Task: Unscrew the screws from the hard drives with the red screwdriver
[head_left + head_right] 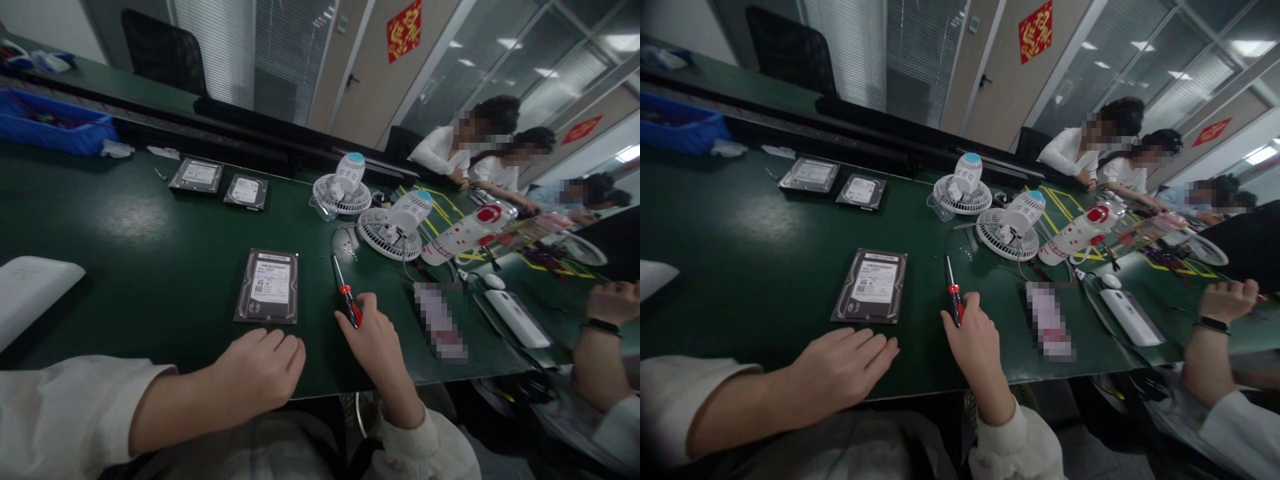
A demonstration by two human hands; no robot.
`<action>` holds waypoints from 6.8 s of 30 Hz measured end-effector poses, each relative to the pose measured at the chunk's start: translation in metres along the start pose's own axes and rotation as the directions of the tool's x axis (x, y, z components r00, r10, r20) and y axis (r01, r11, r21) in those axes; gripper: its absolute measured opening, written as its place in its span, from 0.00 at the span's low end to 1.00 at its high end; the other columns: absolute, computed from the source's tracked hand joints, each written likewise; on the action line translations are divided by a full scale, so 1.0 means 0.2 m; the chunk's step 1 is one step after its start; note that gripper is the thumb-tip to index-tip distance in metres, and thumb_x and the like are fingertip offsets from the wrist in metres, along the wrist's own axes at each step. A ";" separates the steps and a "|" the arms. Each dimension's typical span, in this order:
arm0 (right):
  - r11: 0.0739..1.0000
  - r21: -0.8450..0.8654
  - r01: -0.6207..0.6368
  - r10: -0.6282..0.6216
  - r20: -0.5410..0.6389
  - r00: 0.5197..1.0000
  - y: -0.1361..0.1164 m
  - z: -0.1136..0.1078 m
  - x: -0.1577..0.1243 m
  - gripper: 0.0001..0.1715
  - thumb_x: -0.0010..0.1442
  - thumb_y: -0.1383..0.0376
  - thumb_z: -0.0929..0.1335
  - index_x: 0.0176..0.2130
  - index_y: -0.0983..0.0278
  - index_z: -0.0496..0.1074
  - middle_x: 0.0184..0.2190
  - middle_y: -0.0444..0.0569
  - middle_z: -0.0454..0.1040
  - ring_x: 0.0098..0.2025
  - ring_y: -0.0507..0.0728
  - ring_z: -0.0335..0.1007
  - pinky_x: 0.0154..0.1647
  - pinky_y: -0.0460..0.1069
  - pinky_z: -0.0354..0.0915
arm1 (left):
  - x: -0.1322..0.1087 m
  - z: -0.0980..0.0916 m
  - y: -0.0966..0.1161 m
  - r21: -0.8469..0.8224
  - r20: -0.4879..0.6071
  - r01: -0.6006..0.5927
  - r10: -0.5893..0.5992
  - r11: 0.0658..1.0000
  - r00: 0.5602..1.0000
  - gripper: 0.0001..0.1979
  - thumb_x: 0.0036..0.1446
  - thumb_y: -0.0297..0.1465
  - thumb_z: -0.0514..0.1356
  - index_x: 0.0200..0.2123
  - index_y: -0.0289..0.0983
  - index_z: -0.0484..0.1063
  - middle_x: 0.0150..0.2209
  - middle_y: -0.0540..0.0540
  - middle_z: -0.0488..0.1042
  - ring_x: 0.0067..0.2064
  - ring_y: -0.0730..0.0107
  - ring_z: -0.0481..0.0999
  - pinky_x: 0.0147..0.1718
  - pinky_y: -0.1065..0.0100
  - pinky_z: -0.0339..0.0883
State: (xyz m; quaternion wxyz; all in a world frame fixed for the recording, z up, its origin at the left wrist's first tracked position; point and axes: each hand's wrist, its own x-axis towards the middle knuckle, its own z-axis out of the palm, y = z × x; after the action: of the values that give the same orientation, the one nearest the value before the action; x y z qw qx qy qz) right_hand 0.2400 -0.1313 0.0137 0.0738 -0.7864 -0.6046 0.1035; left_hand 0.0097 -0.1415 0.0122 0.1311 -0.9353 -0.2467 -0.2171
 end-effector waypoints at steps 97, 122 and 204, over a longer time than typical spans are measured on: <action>0.209 0.349 0.914 -0.466 -0.786 0.407 -0.34 -0.26 0.29 0.17 0.68 0.55 0.67 0.55 0.51 0.72 0.45 0.48 0.76 0.44 0.60 0.75 0.42 0.59 0.77 | -0.07 0.15 0.06 0.102 0.269 0.126 -0.149 0.987 0.951 0.26 0.65 0.33 0.65 0.63 0.26 0.72 0.23 0.49 0.75 0.25 0.67 0.75 0.24 0.62 0.56; 0.097 0.406 0.909 -0.455 -0.794 0.403 -0.35 -0.20 0.29 0.22 0.69 0.53 0.64 0.61 0.49 0.69 0.58 0.51 0.69 0.60 0.66 0.73 0.47 0.63 0.81 | -0.07 0.15 0.06 0.100 0.273 0.126 -0.149 0.987 0.950 0.28 0.63 0.32 0.67 0.63 0.26 0.72 0.23 0.47 0.77 0.24 0.66 0.77 0.25 0.62 0.56; -0.052 0.497 0.866 -0.363 -0.818 0.447 -0.36 -0.17 0.27 0.24 0.62 0.57 0.72 0.58 0.50 0.73 0.51 0.50 0.74 0.50 0.62 0.76 0.44 0.60 0.80 | -0.05 0.15 0.06 0.070 0.297 0.158 -0.172 0.985 0.939 0.27 0.66 0.35 0.65 0.63 0.27 0.72 0.23 0.46 0.78 0.25 0.67 0.78 0.24 0.63 0.56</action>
State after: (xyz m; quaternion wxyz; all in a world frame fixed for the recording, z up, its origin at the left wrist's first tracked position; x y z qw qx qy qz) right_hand 0.1946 -0.0597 0.0593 0.6675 -0.2074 -0.6909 0.1845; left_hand 0.0181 -0.1453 -0.0213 0.0943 -0.9302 -0.3464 -0.0760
